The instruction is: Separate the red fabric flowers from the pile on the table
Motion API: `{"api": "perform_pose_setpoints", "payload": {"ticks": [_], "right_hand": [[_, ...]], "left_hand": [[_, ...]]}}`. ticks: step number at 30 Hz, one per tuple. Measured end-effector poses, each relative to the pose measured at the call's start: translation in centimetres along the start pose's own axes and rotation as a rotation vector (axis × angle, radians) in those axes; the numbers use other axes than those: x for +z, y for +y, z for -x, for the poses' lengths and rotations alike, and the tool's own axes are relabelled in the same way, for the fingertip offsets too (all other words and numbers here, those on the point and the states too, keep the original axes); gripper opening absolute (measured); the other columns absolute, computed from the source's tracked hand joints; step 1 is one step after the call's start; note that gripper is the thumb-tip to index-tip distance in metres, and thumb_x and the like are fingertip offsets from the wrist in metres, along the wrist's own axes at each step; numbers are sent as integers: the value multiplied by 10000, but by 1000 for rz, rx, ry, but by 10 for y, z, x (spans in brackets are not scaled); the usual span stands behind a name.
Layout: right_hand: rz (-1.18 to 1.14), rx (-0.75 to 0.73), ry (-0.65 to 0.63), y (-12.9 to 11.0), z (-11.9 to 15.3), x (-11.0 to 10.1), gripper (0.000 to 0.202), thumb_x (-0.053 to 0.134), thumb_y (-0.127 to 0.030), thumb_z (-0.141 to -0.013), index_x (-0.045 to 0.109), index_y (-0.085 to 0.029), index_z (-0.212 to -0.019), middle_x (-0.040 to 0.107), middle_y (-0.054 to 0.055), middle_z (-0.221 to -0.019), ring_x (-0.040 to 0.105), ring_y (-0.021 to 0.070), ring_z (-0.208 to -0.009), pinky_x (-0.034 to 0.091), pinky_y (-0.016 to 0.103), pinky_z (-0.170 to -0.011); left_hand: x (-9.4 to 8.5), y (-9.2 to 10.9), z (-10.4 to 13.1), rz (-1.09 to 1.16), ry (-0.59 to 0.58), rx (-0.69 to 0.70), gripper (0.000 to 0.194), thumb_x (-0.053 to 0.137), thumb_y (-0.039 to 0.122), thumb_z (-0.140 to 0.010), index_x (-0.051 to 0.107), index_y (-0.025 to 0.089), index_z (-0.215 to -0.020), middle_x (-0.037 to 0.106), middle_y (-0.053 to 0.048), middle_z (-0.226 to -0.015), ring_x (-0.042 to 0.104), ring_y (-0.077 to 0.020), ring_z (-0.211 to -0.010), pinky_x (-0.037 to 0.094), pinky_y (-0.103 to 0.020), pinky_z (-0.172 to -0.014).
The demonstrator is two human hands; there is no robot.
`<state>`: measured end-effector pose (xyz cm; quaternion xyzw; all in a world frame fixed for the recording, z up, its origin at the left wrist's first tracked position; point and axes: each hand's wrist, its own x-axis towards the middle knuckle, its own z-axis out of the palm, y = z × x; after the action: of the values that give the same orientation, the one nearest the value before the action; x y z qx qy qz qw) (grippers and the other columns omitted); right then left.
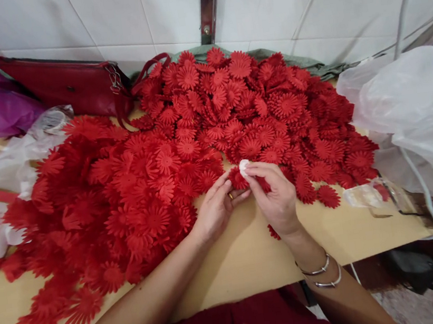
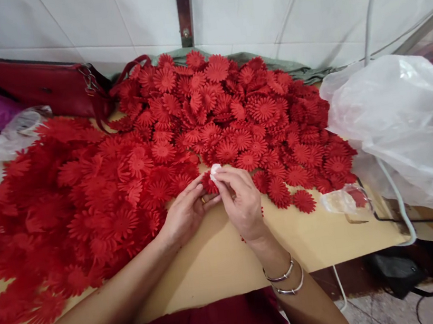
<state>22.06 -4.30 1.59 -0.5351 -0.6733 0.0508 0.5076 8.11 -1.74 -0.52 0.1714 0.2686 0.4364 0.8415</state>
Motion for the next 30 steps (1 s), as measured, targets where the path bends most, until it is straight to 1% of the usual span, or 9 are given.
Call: {"api": "perform_pose_setpoints", "payload": {"ticks": [3,7,12,15,18,20,22,25,30], "right_hand": [[20,-22,-85,1,-1,-2,162,633,-138,-974,728,-233,-1066,772,81,-1086,725,215,-1060,615,436,-952],[66,-48,82,0,0,-3,220,651,-107,-958,709,-232,-1129,765,93,-1140,712,216,-1091,597,446,-977],[68,-112,-128,0,2,-2,213,631,-101,-966,714,-237,-1108,779,75,-1095,719,219,-1053,607,432,-935],[26,-27,43,1,2,-4,211,633,-123,-968,706,-242,-1127,759,83,-1139,709,226,-1098,580,459,-998],[-113,173,223,5,2,-7,146,609,-190,-991,683,-233,-1110,723,88,-1150,698,226,-1123,559,466,-1037],[-231,315,261,9,2,-7,108,611,-242,-997,662,-225,-1091,715,86,-1140,704,216,-1107,566,446,-1031],[-362,416,190,11,4,-5,109,610,-290,-1002,654,-228,-1080,733,76,-1118,722,200,-1063,588,413,-1000],[-534,452,-48,7,6,-2,144,612,-332,-1006,665,-250,-1112,754,65,-1144,739,189,-1037,619,375,-941],[-437,216,-245,-7,6,-3,406,779,-249,-891,654,-287,-1276,700,67,-1360,650,226,-1290,535,432,-1128]], "left_hand": [[0,0,0,-5,3,5,296,709,198,-898,732,176,-1192,754,-118,-1271,731,-270,-1148,492,-504,-1119],[2,0,1,0,-4,-4,333,690,195,-905,716,179,-1237,770,-123,-1230,702,-285,-1218,478,-510,-1137],[2,-1,0,-4,4,40,307,711,181,-878,729,167,-1184,739,-130,-1299,687,-284,-1239,474,-503,-1142],[1,-1,0,-22,-7,43,355,723,200,-876,713,191,-1231,743,-126,-1290,681,-283,-1249,482,-494,-1131],[0,-1,0,-61,-11,62,380,737,239,-882,700,212,-1260,756,-117,-1251,703,-267,-1197,527,-455,-1069],[0,-1,0,-101,-16,75,387,755,278,-879,697,229,-1259,750,-105,-1257,720,-248,-1136,559,-418,-1009],[-1,-3,0,-140,-26,97,379,771,306,-873,698,243,-1239,734,-90,-1279,722,-227,-1091,576,-381,-959],[-1,-5,0,-190,-50,179,333,777,325,-878,695,249,-1192,726,-69,-1255,710,-189,-1041,577,-313,-891],[-3,-9,-2,-204,-6,300,370,812,369,-852,643,248,-1158,718,-48,-1167,697,-170,-1004,560,-298,-877]]}}
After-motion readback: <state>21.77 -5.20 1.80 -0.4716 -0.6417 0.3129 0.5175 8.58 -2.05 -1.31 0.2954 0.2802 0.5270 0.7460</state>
